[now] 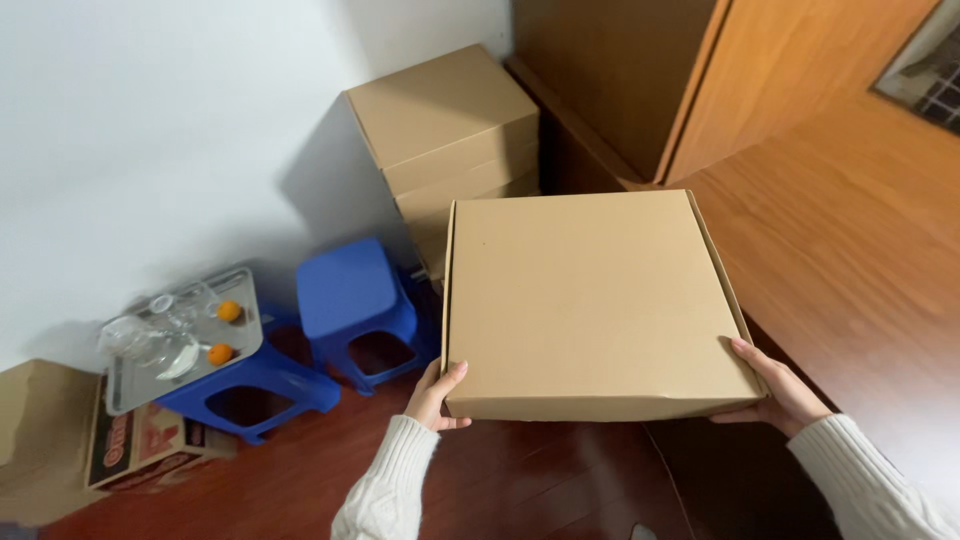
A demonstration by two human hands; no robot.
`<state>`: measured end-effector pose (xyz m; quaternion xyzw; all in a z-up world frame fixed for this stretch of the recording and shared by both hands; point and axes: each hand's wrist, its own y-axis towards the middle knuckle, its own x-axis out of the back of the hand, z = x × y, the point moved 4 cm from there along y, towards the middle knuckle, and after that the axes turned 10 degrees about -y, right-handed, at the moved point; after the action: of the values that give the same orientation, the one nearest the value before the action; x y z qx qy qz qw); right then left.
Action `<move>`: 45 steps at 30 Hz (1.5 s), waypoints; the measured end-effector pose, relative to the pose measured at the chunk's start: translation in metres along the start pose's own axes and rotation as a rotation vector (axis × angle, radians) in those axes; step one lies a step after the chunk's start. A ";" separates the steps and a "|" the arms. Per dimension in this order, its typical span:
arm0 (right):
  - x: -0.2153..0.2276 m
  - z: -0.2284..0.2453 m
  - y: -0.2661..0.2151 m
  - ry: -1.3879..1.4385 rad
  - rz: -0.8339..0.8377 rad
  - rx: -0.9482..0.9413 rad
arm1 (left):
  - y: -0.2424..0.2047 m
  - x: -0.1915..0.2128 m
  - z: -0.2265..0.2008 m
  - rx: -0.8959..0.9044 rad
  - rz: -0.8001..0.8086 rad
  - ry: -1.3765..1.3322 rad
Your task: The person folds a black garment, slides it into a clear plastic bag, and then places the bagged garment into a cardboard box and closes the lid.
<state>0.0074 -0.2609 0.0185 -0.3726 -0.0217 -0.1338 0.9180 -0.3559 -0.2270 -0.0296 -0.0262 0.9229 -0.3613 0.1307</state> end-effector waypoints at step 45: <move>-0.129 -0.003 0.378 -0.214 0.100 -0.237 | 0.300 0.054 0.144 0.178 -0.380 -0.614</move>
<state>-0.0185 0.0261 -0.2584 -0.4913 -0.0851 -0.0493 0.8654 -0.3564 -0.1080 -0.3449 -0.2928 0.7844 -0.4331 0.3338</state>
